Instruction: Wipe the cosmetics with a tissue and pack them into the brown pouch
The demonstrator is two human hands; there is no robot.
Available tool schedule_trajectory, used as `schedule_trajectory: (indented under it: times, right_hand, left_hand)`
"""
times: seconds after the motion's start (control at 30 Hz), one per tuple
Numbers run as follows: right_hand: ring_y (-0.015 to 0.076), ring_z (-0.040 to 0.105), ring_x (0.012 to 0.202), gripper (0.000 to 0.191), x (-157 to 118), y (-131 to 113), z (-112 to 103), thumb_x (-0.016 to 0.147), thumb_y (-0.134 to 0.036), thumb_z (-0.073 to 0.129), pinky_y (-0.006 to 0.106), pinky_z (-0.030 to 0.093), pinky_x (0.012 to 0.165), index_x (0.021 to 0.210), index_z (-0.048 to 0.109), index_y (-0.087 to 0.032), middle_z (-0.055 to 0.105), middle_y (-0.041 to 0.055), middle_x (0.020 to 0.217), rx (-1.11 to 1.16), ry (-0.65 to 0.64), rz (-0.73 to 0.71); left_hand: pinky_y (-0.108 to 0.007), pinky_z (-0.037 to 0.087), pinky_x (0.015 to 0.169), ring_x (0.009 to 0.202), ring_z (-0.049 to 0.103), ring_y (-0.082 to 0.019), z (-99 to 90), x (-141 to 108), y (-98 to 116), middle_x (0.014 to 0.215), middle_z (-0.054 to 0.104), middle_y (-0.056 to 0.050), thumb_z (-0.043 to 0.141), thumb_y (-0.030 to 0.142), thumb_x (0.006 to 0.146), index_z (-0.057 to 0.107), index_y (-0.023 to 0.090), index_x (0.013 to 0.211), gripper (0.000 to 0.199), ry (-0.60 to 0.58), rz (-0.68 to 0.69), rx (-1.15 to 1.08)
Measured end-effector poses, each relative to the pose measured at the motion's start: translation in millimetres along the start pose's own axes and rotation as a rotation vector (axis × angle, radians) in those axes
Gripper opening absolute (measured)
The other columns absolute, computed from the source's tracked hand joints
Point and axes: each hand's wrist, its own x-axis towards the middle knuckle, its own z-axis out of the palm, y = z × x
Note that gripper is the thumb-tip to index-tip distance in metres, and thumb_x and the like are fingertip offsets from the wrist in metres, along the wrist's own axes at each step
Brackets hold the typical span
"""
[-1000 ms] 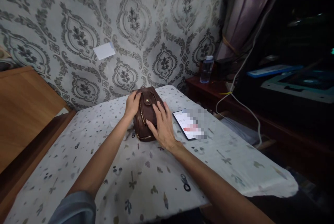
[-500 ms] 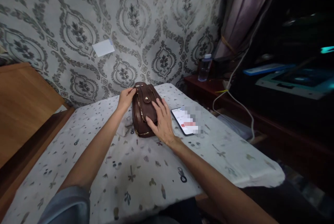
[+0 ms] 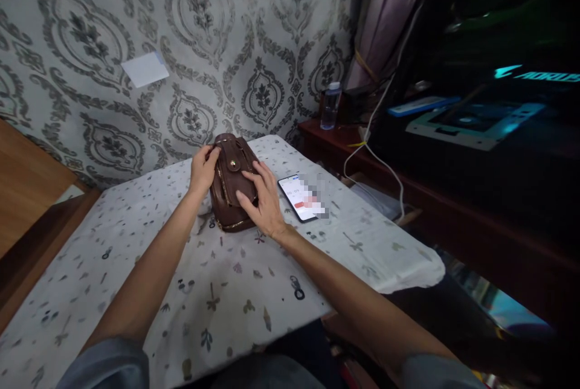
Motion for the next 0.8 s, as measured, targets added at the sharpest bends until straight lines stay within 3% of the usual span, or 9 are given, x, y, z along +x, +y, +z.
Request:
schedule_trajectory:
  times: [0.13,0.2,0.3,0.47,0.8]
  right_hand:
    - [0.0269,0.049,0.131,0.025,21.9,4.1,-2.6,0.094,-0.036,0.050,0.048,0.039,0.113,0.106,0.065,-0.020,0.059,0.0136,0.129,0.066,0.005,0.075]
    - [0.0280,0.049,0.132,0.028,35.2,11.1,-1.0,0.091,-0.033,0.053,0.048,0.039,0.114,0.111,0.065,-0.018,0.059,0.0146,0.129,0.084,-0.062,0.113]
    - [0.0294,0.045,0.138,0.048,51.1,24.5,5.0,0.088,-0.035,0.056,0.049,0.035,0.118,0.132,0.058,-0.017,0.055,0.0152,0.140,0.117,-0.156,0.203]
    - [0.0280,0.047,0.139,0.057,60.5,36.6,15.3,0.090,-0.039,0.054,0.047,0.034,0.121,0.142,0.054,-0.017,0.053,0.0136,0.147,0.175,-0.195,0.342]
    - [0.0276,0.045,0.142,0.055,55.3,46.0,21.0,0.093,-0.043,0.050,0.048,0.032,0.122,0.143,0.056,-0.020,0.052,0.0121,0.149,0.169,-0.184,0.271]
  left_hand:
    - [-0.028,0.047,0.078,0.084,0.058,-0.018,-0.5,0.7,-2.1,0.082,0.064,-0.001,0.062,0.036,0.085,0.068,0.019,0.084,0.018,-0.002,-0.004,-0.013]
    - [-0.028,0.047,0.080,0.086,0.057,-0.019,-0.9,0.6,-2.9,0.084,0.063,-0.001,0.065,0.035,0.083,0.067,0.019,0.083,0.016,-0.004,-0.011,-0.014]
    - [-0.028,0.047,0.082,0.090,0.057,-0.019,0.2,-0.4,-4.4,0.085,0.062,-0.001,0.068,0.032,0.079,0.065,0.020,0.081,0.013,0.011,-0.032,-0.041]
    - [-0.028,0.048,0.081,0.089,0.058,-0.018,9.1,-3.3,-8.1,0.090,0.062,0.000,0.067,0.030,0.078,0.059,0.022,0.084,0.013,0.047,-0.108,-0.190]
    - [-0.029,0.050,0.084,0.094,0.059,-0.017,15.8,-4.1,-13.7,0.103,0.063,-0.001,0.061,0.022,0.078,0.050,0.023,0.082,0.012,0.046,-0.098,-0.184]
